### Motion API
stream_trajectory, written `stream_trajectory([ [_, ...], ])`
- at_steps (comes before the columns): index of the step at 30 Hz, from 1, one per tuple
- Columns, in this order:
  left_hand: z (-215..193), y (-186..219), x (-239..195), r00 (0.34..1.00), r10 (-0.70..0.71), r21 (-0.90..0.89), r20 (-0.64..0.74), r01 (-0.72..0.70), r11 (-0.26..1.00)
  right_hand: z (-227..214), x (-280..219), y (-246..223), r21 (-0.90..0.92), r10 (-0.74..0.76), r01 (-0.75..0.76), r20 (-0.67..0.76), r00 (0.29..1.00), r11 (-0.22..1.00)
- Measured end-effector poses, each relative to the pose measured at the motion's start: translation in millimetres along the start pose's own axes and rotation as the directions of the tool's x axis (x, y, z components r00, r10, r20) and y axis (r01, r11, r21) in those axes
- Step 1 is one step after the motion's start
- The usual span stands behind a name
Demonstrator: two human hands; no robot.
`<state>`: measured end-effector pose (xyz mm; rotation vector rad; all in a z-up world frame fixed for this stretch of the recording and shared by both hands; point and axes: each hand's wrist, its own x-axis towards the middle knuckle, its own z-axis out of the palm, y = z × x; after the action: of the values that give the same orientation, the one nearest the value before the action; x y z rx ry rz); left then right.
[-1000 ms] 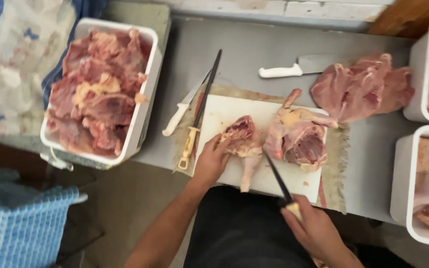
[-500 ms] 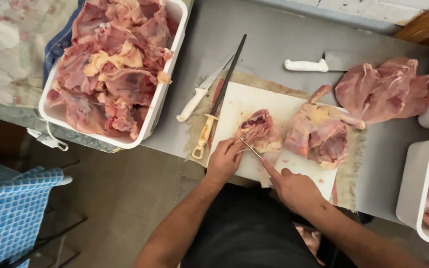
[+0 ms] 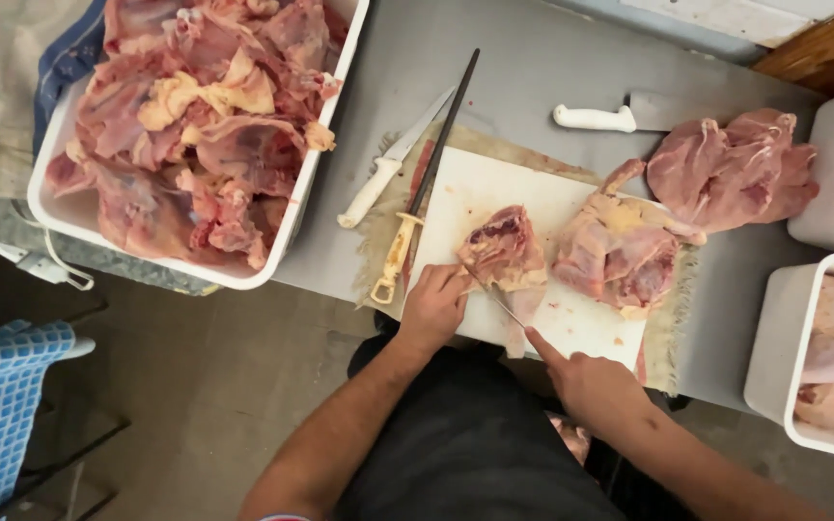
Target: A person efficiently deboning and portioning whole chickens using a knife at a professional workstation.
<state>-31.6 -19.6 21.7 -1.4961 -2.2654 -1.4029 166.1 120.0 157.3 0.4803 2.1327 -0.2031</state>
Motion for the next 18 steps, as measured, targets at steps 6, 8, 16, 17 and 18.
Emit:
stream_trajectory([
  [6,-26.0,5.3,14.5,0.974,-0.225,-0.170,0.036,0.228,0.959,-59.9,-45.1,-6.2,0.217,0.050,-0.048,-0.004,0.999,0.975],
  [8,-58.9,7.8,40.9,0.970,-0.236,-0.086,-0.059,0.230,0.969,-76.0,-62.4,-11.0,0.322,0.092,-0.088,0.004,0.996,0.943],
  [16,-219.9,-6.6,237.5,0.921,-0.225,0.213,-0.318,0.300,0.930,-43.7,-78.7,-6.3,0.422,0.116,-0.059,-0.112,0.987,0.905],
  [17,-222.5,-26.5,251.0,0.954,-0.176,0.288,-0.244,0.245,0.926,-42.1,-80.0,-5.1,0.488,0.124,-0.072,-0.076,0.989,0.870],
  [18,-224.3,-46.2,265.9,0.978,-0.130,0.356,-0.165,0.182,0.917,-40.7,-81.5,-3.9,0.552,0.131,-0.087,-0.040,0.991,0.829],
])
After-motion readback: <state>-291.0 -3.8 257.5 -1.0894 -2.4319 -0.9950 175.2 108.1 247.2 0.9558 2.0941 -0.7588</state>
